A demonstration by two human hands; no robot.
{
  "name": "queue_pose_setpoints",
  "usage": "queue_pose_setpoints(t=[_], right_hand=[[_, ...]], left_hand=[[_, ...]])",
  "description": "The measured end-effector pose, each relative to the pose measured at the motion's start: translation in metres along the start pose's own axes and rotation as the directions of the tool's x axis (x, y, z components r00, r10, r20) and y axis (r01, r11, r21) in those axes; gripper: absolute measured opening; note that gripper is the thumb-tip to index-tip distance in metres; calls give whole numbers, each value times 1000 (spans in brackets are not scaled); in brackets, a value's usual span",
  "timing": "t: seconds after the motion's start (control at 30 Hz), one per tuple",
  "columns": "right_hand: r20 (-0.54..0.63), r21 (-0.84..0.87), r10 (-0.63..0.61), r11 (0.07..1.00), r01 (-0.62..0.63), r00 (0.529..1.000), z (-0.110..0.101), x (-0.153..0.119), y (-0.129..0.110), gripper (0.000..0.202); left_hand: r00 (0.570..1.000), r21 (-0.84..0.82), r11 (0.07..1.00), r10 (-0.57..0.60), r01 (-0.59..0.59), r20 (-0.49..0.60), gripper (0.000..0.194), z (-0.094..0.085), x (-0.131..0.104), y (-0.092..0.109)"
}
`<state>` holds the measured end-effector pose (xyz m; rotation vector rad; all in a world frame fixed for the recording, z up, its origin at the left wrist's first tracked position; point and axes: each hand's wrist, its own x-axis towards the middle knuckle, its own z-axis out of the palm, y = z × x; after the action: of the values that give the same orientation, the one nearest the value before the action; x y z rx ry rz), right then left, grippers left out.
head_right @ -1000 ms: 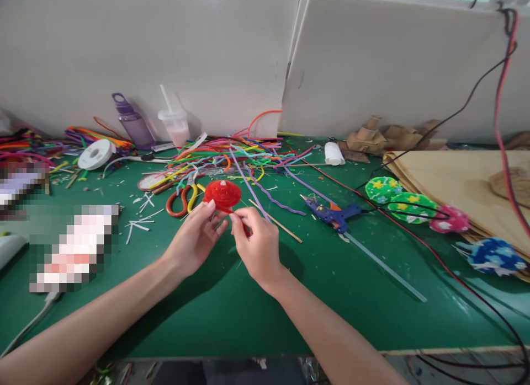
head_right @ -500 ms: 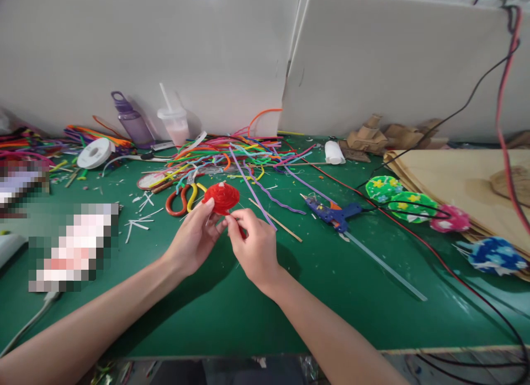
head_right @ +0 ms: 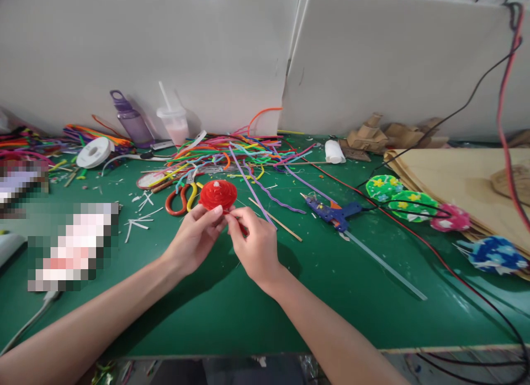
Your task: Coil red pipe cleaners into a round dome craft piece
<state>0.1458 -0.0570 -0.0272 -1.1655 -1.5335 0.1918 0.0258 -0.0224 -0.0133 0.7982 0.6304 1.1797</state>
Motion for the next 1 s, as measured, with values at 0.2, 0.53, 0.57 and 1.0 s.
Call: queue_pose_setpoints(t=[0.2, 0.53, 0.57, 1.0], right_hand=[[72, 52, -27, 998, 23, 997, -6, 5, -2, 14], [-11, -116, -101, 988, 99, 995, -8, 4, -1, 17], [9, -123, -103, 987, 103, 995, -7, 3, 0, 19], [174, 123, 292, 941, -315, 940, 4, -5, -4, 29]], left_hand=[[997, -41, 999, -32, 35, 64, 16, -6, 4, 7], [998, -148, 989, -1, -8, -63, 13, -8, 8, 9], [998, -157, 988, -3, -8, -69, 13, -8, 8, 10], [997, -186, 981, 36, -49, -71, 9, -8, 10, 12]])
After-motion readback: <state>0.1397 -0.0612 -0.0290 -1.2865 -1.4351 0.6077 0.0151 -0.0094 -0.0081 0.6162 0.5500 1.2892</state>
